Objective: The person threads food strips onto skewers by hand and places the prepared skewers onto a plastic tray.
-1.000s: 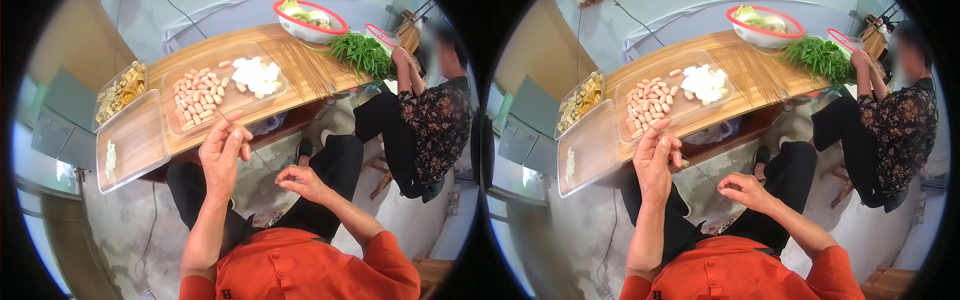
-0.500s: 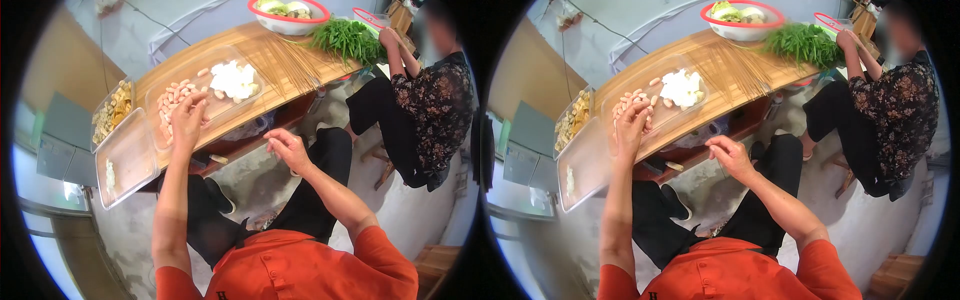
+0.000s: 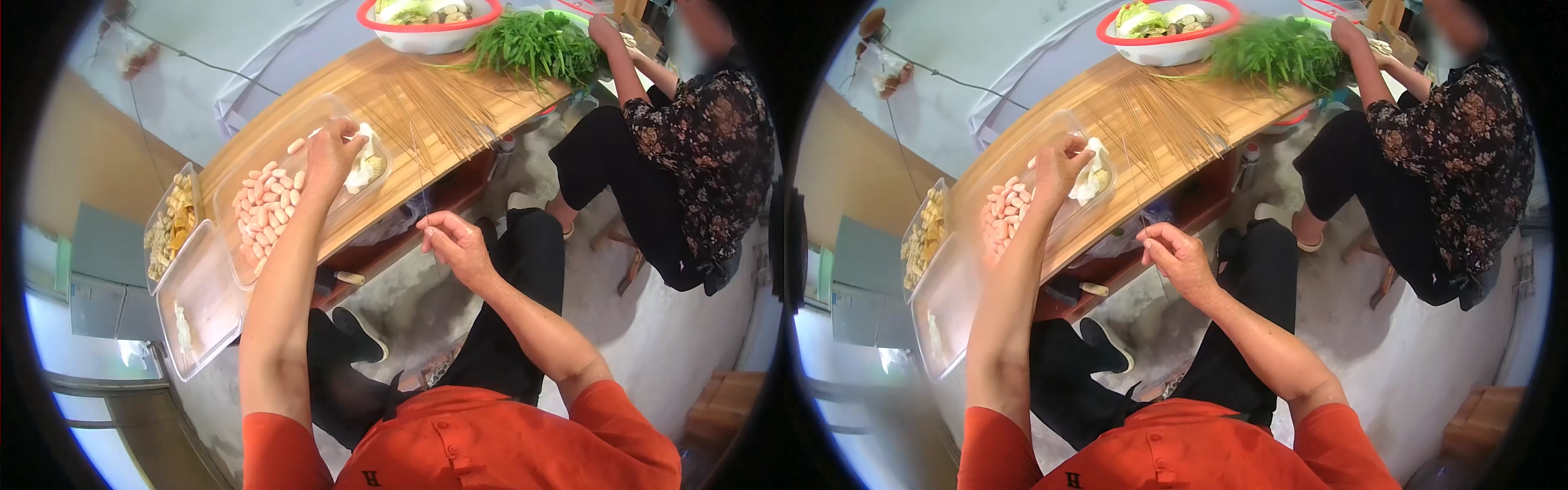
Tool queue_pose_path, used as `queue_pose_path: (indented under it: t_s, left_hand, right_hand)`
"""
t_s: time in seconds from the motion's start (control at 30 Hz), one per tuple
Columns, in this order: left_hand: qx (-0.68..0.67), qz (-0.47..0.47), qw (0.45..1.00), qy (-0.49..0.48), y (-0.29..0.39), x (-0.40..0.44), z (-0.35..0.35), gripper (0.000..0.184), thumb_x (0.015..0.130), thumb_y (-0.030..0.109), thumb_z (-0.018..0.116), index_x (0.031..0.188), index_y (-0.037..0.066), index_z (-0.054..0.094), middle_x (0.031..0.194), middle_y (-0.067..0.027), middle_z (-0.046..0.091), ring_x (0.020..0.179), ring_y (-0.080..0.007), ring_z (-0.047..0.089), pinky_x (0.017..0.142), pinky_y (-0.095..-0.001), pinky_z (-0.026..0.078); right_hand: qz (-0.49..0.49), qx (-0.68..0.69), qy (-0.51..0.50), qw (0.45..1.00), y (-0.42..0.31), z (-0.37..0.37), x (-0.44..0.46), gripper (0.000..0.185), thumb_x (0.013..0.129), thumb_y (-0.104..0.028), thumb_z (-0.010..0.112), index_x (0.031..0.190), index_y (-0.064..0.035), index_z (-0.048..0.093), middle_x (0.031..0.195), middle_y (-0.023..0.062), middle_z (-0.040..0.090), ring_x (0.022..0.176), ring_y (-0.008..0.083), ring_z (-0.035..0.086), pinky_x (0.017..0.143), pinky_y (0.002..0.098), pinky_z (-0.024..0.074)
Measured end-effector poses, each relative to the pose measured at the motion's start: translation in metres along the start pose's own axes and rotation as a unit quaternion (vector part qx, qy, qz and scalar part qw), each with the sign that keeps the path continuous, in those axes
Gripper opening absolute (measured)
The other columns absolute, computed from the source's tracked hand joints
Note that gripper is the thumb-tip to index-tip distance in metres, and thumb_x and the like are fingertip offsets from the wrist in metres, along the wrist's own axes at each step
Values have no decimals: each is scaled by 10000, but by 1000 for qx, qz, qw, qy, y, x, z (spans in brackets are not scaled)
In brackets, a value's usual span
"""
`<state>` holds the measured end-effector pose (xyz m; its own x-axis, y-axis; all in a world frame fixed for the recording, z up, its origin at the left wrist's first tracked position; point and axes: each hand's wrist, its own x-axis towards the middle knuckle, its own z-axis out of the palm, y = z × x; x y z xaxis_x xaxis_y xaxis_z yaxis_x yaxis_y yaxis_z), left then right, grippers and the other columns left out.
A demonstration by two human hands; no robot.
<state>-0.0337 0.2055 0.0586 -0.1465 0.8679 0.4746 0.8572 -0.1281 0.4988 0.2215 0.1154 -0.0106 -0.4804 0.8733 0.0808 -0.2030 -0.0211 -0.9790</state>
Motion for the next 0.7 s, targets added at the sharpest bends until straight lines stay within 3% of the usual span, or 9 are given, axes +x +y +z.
queue_pose_path:
  t_s: [0.13,0.2,0.3,0.43,0.5,0.53,0.6,0.63,0.7]
  left_hand:
    - [20,0,1000,-22,-2,4,2,180,793,135,693,878,-24,695,822,-141,693,721,-212,664,660,-334,509]
    - [58,3,998,-38,-1,5,0,184,789,162,659,899,16,684,810,-195,678,791,-351,659,711,-426,504]
    - [106,10,994,-34,0,6,3,188,801,170,632,887,12,688,788,-209,668,776,-382,649,704,-441,499]
    - [50,10,999,2,-14,18,1,207,805,173,619,902,5,691,724,-177,671,708,-319,664,668,-413,505]
    - [-89,-181,978,-59,-18,24,-10,220,828,176,598,922,3,696,744,-125,690,663,-226,657,632,-365,515]
    - [-88,-180,978,-58,-20,24,-13,220,828,176,598,922,3,696,744,-125,690,663,-226,657,632,-365,515]
    - [-259,-280,925,-2,-21,22,-25,225,848,182,581,895,-6,693,766,-89,684,635,-167,632,616,-321,528]
    - [-306,-303,902,-38,-23,22,-36,218,872,164,578,949,-19,668,871,-108,678,700,-190,648,670,-335,548]
    - [-377,-298,876,-34,-21,20,-48,220,881,155,576,999,-20,639,912,-119,665,753,-197,650,707,-345,551]
  right_hand:
    - [-14,7,7,1000,0,2,1,138,955,-114,532,1033,-44,623,695,-18,607,518,17,431,463,187,340]
    - [-12,13,4,1000,2,2,1,138,955,-114,532,1033,-45,622,695,-18,606,518,16,432,461,187,339]
    - [-10,26,2,1000,6,1,2,136,953,-114,533,1032,-45,620,695,-16,604,518,16,432,460,187,338]
    - [-2,31,4,1000,6,0,-1,135,951,-113,532,1028,-43,618,698,-13,601,518,18,429,463,187,337]
    - [-4,23,6,1000,6,0,-2,135,951,-113,533,1027,-42,618,699,-13,600,522,18,429,465,187,338]
    - [-4,17,6,1000,5,1,-2,135,950,-113,533,1027,-40,617,701,-13,600,526,17,430,466,188,338]
    - [8,15,0,1000,4,2,-2,139,953,-117,533,1034,-40,617,716,-9,603,539,18,428,485,182,345]
    - [22,13,-5,1000,3,3,-1,144,957,-122,532,1041,-40,616,732,-5,606,553,19,426,505,177,351]
    - [25,11,-13,1000,5,4,0,144,956,-124,533,1039,-42,617,730,-7,607,553,20,427,505,179,352]
